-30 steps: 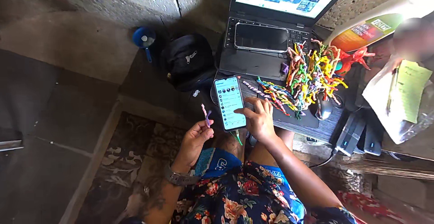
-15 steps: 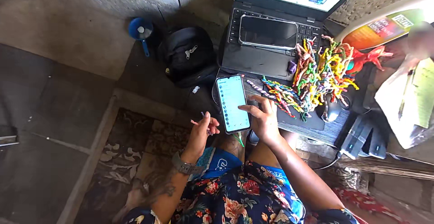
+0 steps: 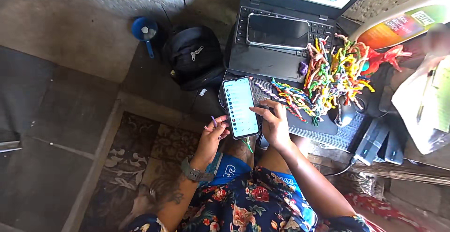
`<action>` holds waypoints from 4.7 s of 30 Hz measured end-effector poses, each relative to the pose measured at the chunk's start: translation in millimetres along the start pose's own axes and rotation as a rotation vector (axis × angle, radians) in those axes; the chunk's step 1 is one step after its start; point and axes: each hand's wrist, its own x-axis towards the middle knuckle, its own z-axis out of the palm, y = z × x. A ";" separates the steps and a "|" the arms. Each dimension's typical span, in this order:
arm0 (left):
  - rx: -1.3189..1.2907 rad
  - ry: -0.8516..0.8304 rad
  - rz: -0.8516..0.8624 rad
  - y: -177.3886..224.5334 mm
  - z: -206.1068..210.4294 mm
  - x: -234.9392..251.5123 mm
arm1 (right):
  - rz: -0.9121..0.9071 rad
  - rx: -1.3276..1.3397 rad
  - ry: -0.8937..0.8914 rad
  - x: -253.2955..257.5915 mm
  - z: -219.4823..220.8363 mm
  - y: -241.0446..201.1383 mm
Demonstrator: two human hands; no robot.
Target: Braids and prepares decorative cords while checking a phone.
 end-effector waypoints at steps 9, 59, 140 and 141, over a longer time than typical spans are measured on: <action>-0.054 0.006 -0.058 3.2 3.7 0.1 | -0.014 0.002 -0.001 -1.5 0.4 0.8; -0.084 -0.139 -0.155 6.1 12.6 -1.7 | -0.053 -0.203 -0.056 53.7 1.4 -2.0; 0.255 -0.498 0.511 3.9 102.6 -161.2 | 0.286 1.545 0.252 -127.6 -127.7 -117.4; 0.235 -0.498 0.483 5.2 101.8 -160.3 | 0.296 1.548 0.252 -127.3 -127.3 -117.0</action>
